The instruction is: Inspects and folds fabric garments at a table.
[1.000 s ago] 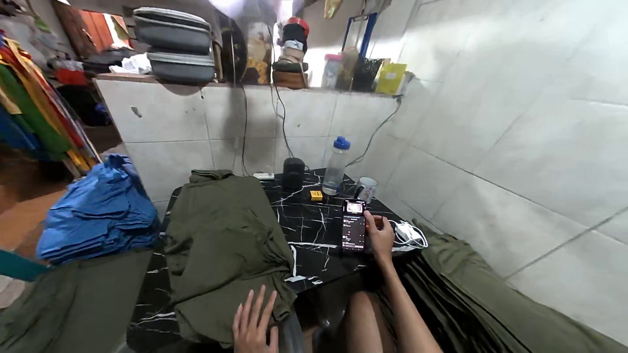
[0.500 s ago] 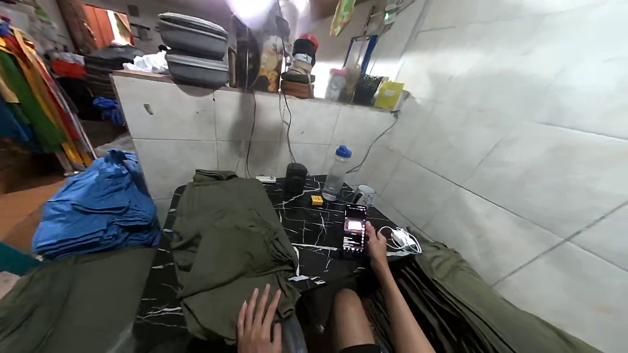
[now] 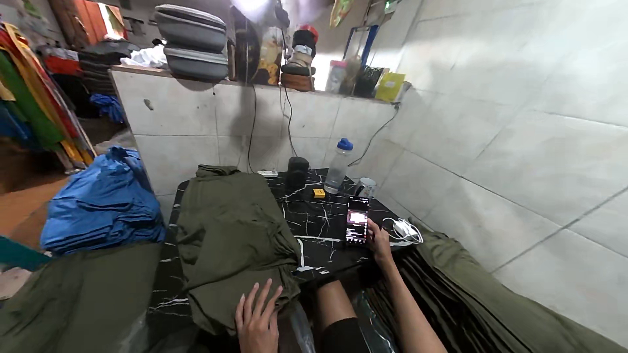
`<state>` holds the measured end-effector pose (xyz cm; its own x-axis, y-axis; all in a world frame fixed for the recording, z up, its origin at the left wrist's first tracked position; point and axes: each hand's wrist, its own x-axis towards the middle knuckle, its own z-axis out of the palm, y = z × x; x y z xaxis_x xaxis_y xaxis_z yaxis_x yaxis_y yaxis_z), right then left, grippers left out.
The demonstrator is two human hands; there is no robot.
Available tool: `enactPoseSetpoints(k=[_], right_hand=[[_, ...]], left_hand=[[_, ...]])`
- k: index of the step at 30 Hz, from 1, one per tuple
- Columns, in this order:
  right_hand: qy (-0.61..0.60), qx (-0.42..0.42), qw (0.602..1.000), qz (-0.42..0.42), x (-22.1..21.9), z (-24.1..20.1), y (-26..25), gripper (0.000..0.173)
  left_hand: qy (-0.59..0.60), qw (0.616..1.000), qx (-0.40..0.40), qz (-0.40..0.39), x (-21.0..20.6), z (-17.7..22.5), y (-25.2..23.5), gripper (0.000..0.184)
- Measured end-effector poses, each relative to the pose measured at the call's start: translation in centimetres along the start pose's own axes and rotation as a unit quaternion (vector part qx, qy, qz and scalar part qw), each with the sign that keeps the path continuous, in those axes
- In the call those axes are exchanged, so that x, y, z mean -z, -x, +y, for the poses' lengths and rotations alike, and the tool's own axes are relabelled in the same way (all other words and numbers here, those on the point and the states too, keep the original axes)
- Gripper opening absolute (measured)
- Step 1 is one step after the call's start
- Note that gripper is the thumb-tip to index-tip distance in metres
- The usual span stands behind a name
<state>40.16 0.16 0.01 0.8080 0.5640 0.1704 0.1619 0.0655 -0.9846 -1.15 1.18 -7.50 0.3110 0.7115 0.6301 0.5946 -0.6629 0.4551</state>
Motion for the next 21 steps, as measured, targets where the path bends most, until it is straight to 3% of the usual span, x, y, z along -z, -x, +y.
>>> enactPoseSetpoints(k=[11,21], right_hand=[[-0.008,0.018,0.999,-0.042,0.4,0.4,0.6,0.016],[-0.029,0.032,0.997,-0.067,0.7,0.7,0.2,0.016]], left_hand=[[0.026,1.0,0.012,-0.006,1.7,-1.5,0.8,0.041],[0.034,0.999,0.012,-0.009,2.1,-1.3,0.7,0.035]])
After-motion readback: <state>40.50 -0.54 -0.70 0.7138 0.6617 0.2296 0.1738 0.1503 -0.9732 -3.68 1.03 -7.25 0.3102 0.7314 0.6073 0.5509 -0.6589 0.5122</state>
